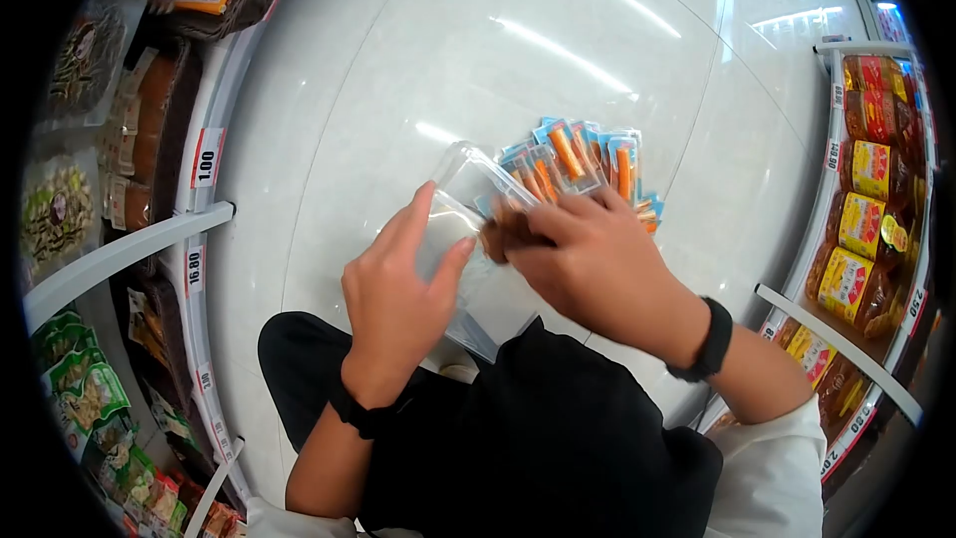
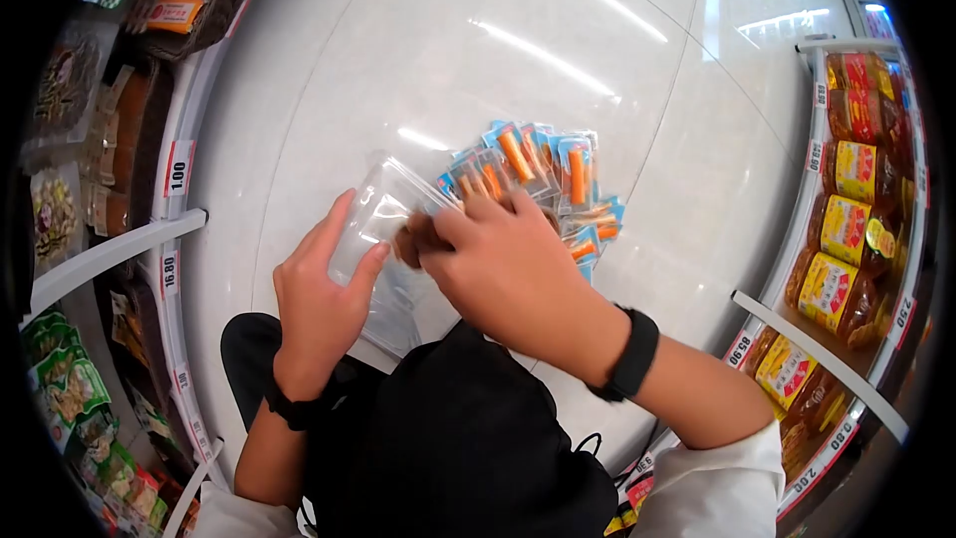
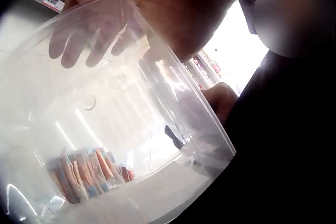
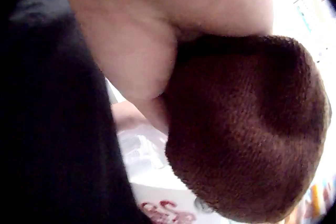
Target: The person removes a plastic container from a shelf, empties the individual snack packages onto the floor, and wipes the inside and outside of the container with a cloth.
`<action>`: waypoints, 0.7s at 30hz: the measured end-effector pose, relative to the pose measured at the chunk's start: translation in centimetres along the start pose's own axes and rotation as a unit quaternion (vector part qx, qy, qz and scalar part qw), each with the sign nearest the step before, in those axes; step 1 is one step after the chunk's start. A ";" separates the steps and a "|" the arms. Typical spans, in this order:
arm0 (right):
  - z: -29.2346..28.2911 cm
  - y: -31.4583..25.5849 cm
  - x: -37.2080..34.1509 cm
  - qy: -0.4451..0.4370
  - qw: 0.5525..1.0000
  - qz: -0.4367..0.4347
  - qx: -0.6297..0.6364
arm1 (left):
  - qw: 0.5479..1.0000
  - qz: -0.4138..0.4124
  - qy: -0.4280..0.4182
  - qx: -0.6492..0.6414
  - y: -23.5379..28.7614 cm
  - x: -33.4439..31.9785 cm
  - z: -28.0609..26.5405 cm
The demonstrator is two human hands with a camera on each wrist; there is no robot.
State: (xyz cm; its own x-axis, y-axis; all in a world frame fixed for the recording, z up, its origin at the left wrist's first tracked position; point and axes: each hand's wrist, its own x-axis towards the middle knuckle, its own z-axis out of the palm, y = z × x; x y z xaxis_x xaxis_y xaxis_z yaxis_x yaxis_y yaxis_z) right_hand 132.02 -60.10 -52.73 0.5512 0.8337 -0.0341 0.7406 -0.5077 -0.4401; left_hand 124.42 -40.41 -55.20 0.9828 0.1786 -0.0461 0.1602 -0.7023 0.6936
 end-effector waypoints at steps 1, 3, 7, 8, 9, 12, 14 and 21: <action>-0.7 -0.5 -0.8 -0.050 0.999 0.012 -0.018 | 1.000 0.004 0.007 -0.006 -0.1 -0.1 0.0; -1.0 -0.7 -2.2 -0.051 0.999 0.006 -0.005 | 1.000 0.004 0.010 -0.005 -0.1 0.0 0.0; -1.1 -0.6 -2.0 -0.046 0.999 0.012 -0.007 | 1.000 0.010 0.010 0.015 0.2 0.0 0.2; -1.0 -0.7 -1.4 -0.029 0.999 0.012 -0.022 | 1.000 0.012 0.008 0.014 0.3 0.0 0.3; -0.9 -0.6 -0.6 -0.058 0.997 0.019 -0.057 | 0.999 0.024 0.011 0.022 0.3 0.1 0.4; 0.4 0.0 1.1 0.042 0.997 0.016 -0.058 | 1.000 0.017 0.000 0.023 0.6 0.2 0.4; 0.4 0.0 0.5 0.037 0.998 0.024 -0.050 | 1.000 -0.001 -0.015 0.019 1.1 0.2 0.2; -0.3 -1.0 -3.2 -0.031 0.999 0.021 -0.024 | 1.000 0.007 -0.014 0.008 1.3 0.0 0.6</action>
State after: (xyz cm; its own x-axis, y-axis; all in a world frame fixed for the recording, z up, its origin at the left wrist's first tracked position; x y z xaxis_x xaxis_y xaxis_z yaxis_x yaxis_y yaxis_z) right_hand 129.66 -62.32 -51.92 0.5585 0.8224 -0.1082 0.7355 -0.5513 -0.3939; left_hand 124.71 -41.75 -54.79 0.9873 0.1487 -0.0563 0.1468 -0.7159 0.6826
